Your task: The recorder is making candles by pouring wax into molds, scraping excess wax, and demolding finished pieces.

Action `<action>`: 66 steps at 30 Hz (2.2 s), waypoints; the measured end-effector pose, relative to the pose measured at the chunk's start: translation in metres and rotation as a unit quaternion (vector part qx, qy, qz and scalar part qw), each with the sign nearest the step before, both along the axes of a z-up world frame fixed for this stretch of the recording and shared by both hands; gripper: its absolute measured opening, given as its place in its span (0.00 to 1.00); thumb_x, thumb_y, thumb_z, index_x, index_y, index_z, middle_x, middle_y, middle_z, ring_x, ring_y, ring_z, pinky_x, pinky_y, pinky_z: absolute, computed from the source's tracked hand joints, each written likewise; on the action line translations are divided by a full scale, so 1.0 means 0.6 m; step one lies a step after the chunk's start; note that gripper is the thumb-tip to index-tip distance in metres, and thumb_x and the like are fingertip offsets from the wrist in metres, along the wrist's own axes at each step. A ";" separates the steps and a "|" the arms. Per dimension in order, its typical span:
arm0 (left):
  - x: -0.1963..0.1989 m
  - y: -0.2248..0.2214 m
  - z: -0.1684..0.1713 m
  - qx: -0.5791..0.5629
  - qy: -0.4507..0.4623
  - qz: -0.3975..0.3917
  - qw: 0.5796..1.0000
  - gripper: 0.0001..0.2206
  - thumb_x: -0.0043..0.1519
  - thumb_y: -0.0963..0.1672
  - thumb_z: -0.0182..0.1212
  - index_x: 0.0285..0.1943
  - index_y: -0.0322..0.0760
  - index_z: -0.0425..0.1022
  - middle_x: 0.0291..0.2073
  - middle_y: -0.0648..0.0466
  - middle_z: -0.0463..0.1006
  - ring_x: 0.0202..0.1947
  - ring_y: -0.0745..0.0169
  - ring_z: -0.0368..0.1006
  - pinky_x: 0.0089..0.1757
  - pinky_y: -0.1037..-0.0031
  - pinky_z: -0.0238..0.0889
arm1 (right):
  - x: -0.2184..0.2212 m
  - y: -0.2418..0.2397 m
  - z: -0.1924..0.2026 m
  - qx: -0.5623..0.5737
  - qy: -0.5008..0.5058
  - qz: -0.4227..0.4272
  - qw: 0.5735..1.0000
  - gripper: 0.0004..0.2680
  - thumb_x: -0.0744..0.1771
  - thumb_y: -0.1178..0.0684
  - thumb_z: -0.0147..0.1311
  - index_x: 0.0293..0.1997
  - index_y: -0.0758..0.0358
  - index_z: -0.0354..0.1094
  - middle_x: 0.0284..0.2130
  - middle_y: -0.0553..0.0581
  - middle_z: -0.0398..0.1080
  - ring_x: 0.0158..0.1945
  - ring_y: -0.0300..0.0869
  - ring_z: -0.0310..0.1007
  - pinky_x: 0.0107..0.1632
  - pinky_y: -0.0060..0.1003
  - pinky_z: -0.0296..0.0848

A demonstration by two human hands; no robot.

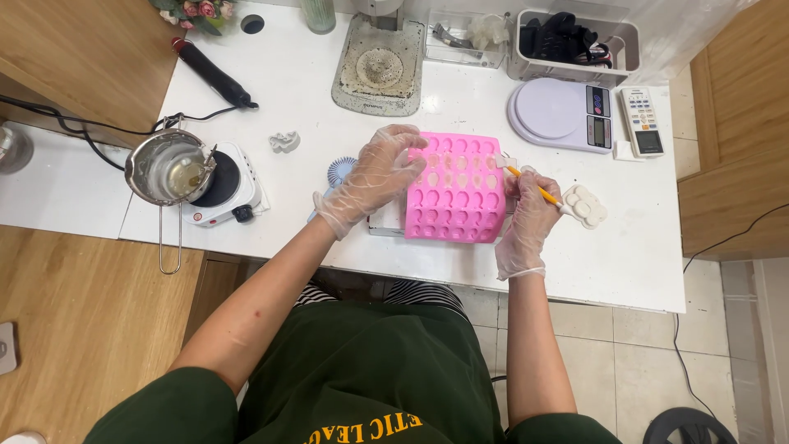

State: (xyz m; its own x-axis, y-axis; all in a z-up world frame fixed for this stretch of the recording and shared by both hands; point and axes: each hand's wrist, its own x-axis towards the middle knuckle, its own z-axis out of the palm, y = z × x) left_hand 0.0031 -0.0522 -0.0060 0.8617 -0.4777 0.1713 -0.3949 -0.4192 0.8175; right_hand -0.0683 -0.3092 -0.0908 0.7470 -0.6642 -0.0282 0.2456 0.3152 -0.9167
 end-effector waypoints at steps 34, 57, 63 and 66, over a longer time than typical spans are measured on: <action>0.158 -0.197 -0.050 0.183 -0.124 -0.167 0.961 0.12 0.54 0.46 0.69 0.46 0.42 0.84 0.42 0.45 0.79 0.50 0.45 0.74 0.52 0.61 0.64 | 0.000 0.018 0.053 0.056 0.005 0.010 0.998 0.05 0.68 0.58 0.59 0.39 0.64 0.66 0.30 0.56 0.73 0.32 0.36 0.70 0.42 0.29 0.72; 0.057 -0.031 0.069 -0.179 0.296 -0.092 0.934 0.10 0.62 0.45 0.64 0.42 0.33 0.82 0.29 0.54 0.80 0.28 0.69 0.69 0.33 0.77 0.62 | 0.030 -0.075 0.109 -0.205 0.064 -0.004 0.977 0.05 0.72 0.54 0.54 0.42 0.64 0.69 0.36 0.50 0.72 0.39 0.35 0.68 0.48 0.32 0.70; -0.059 0.116 0.059 -0.282 0.319 0.076 0.901 0.12 0.64 0.45 0.62 0.46 0.29 0.81 0.33 0.57 0.79 0.34 0.75 0.70 0.36 0.83 0.63 | 0.062 -0.018 0.168 -0.392 0.369 0.159 0.828 0.10 0.66 0.45 0.60 0.43 0.59 0.78 0.25 0.51 0.73 0.27 0.36 0.67 0.33 0.34 0.66; -0.105 0.192 0.015 -0.257 0.349 0.184 0.882 0.13 0.64 0.45 0.62 0.48 0.27 0.80 0.35 0.55 0.80 0.34 0.73 0.72 0.38 0.82 0.65 | 0.068 -0.008 0.155 -0.399 0.394 0.186 0.807 0.09 0.63 0.48 0.65 0.40 0.61 0.79 0.25 0.52 0.76 0.28 0.37 0.72 0.34 0.31 0.68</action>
